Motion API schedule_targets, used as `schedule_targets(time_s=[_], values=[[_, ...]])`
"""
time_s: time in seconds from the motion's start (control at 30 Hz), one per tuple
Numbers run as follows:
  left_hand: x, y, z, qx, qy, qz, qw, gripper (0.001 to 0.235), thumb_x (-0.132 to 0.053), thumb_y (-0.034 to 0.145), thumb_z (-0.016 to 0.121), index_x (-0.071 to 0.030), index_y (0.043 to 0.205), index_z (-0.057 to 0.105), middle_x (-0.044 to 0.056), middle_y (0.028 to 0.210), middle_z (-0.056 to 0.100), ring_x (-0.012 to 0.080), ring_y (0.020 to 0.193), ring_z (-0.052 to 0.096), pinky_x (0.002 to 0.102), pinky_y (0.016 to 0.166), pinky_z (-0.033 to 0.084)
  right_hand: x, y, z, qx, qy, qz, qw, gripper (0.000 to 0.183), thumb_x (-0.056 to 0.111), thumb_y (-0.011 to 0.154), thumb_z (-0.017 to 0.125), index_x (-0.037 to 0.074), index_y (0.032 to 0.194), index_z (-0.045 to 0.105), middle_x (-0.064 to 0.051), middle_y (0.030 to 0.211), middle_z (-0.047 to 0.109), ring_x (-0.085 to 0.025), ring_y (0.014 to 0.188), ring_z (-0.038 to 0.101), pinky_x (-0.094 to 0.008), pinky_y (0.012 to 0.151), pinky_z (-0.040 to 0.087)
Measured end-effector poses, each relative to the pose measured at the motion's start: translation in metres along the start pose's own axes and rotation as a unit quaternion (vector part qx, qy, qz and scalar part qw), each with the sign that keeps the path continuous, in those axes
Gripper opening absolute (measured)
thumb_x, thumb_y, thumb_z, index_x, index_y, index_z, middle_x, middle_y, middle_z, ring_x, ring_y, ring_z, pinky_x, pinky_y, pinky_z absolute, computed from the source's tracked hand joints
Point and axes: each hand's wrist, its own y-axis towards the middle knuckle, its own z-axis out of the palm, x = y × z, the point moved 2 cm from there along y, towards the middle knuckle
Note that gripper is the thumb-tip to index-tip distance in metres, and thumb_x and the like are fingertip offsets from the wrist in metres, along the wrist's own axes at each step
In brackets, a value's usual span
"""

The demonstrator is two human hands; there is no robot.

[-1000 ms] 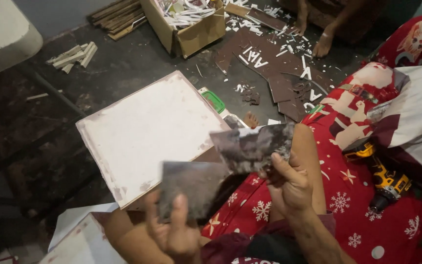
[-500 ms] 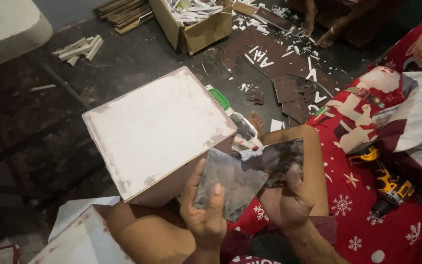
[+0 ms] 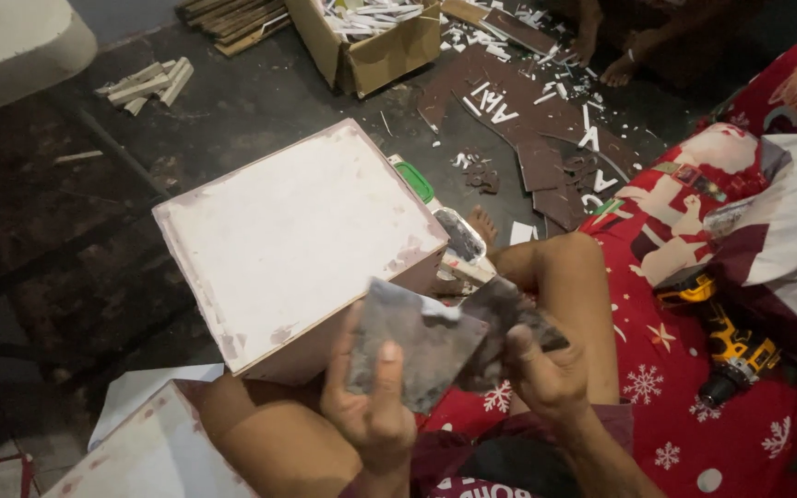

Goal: Applying and smoothing filler putty onto the edges of a white box using a small scraper tool.

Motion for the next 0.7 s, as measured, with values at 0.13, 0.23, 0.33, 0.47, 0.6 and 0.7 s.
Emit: schedule_targets(time_s=[0.13,0.23,0.33,0.47,0.6,0.7], values=[[-0.01,0.013,-0.02,0.025,-0.046,0.053,0.997,0.051,-0.006,0.09,0.065,-0.003,0.141,0.058,0.02,0.13,0.069,0.0357,0.111,0.074,0.044,0.092,0.069,0.036,0.014,0.039,0.065,-0.189,0.107,0.974,0.04,0.04,0.096,0.055,0.0,0.1,0.06,-0.011,0.088,0.065,-0.026,0.079,0.064,-0.034,0.067,0.054],[-0.068,0.008,0.003,0.12,0.05,0.098,0.987,0.029,-0.004,0.093,0.059,-0.003,0.122,0.064,0.016,0.117,0.072,0.0287,0.101,0.074,0.035,0.085,0.063,0.051,0.03,0.053,-0.087,-0.062,0.213,0.971,0.056,0.033,0.098,0.045,-0.011,0.13,0.059,-0.029,0.114,0.071,-0.045,0.107,0.071,-0.052,0.095,0.061],[-0.071,0.017,0.005,0.283,0.102,0.2,0.933,0.029,-0.023,0.103,0.048,-0.007,0.117,0.068,0.015,0.119,0.07,0.0287,0.114,0.065,0.04,0.101,0.046,0.046,0.036,0.05,-0.089,0.16,0.254,0.95,0.047,0.027,0.105,0.042,-0.007,0.134,0.053,-0.035,0.124,0.063,-0.052,0.116,0.062,-0.064,0.102,0.051],[-0.049,0.012,0.001,0.477,0.142,0.292,0.817,0.039,-0.005,0.1,0.05,-0.01,0.137,0.059,0.021,0.149,0.057,0.0564,0.149,0.045,0.074,0.128,0.018,0.036,0.023,0.045,-0.074,0.245,0.245,0.935,0.049,0.033,0.103,0.05,-0.009,0.128,0.057,-0.032,0.118,0.068,-0.046,0.105,0.068,-0.056,0.09,0.058],[-0.047,0.007,0.012,0.444,0.196,0.291,0.825,0.037,-0.015,0.104,0.061,-0.011,0.14,0.06,0.018,0.15,0.058,0.0485,0.147,0.052,0.061,0.121,0.036,0.044,0.017,0.047,-0.159,0.101,0.119,0.975,0.021,0.012,0.095,0.067,-0.006,0.106,0.066,-0.018,0.087,0.072,-0.032,0.076,0.074,-0.04,0.065,0.063],[-0.043,0.006,0.013,0.43,0.199,0.278,0.835,0.054,0.011,0.09,0.049,-0.008,0.14,0.059,0.019,0.145,0.062,0.0492,0.142,0.056,0.061,0.117,0.041,0.042,0.012,0.035,-0.135,-0.073,0.03,0.988,0.024,0.021,0.101,0.065,0.002,0.088,0.07,-0.008,0.08,0.072,-0.024,0.073,0.073,-0.032,0.058,0.061]])
